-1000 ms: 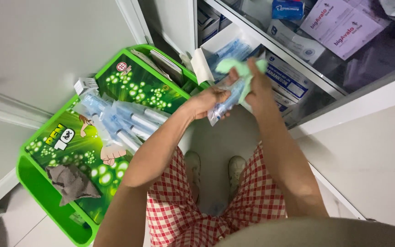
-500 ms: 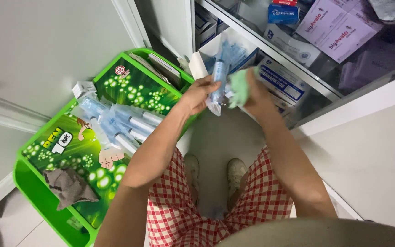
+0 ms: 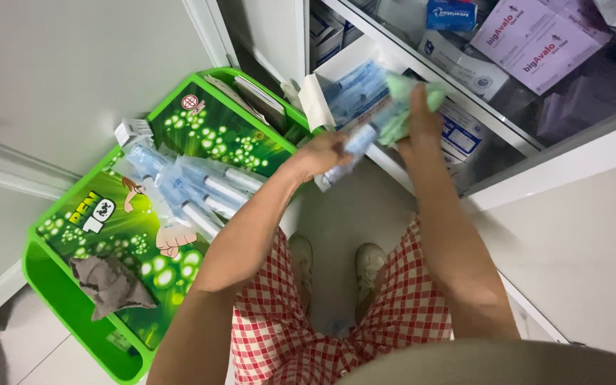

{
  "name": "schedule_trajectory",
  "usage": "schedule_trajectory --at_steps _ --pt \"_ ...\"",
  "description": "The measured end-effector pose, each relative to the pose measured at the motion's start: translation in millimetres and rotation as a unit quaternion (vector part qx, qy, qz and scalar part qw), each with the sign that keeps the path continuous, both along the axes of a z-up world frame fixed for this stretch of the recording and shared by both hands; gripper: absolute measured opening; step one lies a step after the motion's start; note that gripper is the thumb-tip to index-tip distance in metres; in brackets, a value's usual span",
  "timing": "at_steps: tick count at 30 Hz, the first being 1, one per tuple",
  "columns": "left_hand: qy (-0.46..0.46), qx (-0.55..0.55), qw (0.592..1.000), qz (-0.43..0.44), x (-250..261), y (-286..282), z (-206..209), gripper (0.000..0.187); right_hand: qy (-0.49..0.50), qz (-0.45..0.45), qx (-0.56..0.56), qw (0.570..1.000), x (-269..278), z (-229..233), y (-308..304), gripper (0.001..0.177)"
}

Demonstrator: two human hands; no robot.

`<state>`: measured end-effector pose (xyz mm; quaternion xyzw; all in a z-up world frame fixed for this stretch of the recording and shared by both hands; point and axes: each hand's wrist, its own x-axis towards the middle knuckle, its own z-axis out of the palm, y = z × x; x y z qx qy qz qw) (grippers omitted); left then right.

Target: The person sits on the floor and organizes medical supplies by transferring individually wrapped items from a green tray into a white cabinet. They use a green cloth to wipe the items before placing them into boxes inside the cabinet.

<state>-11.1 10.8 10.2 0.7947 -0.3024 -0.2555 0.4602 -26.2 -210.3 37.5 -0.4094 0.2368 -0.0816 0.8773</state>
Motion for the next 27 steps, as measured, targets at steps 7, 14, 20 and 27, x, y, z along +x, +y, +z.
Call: schedule_trajectory --at_steps 7,14,20,27 --pt "0.279 -0.316 0.873 0.245 46.3 -26.5 -62.8 0.030 -0.139 0.099 -0.286 0.943 -2.4 -47.8 30.2 0.071" --pt "0.306 -0.412 0.807 0.292 49.1 -27.2 -60.6 0.018 -0.066 0.203 -0.439 0.873 -36.2 -43.7 70.5 0.042" --pt "0.082 -0.341 0.838 0.418 78.3 4.7 -48.1 0.020 0.097 0.466 -0.486 0.733 -57.4 -75.4 48.6 0.031" --pt "-0.106 0.102 0.968 0.205 144.1 5.2 -77.9 0.051 0.070 0.442 -0.749 0.488 -79.1 -50.1 24.9 0.042"
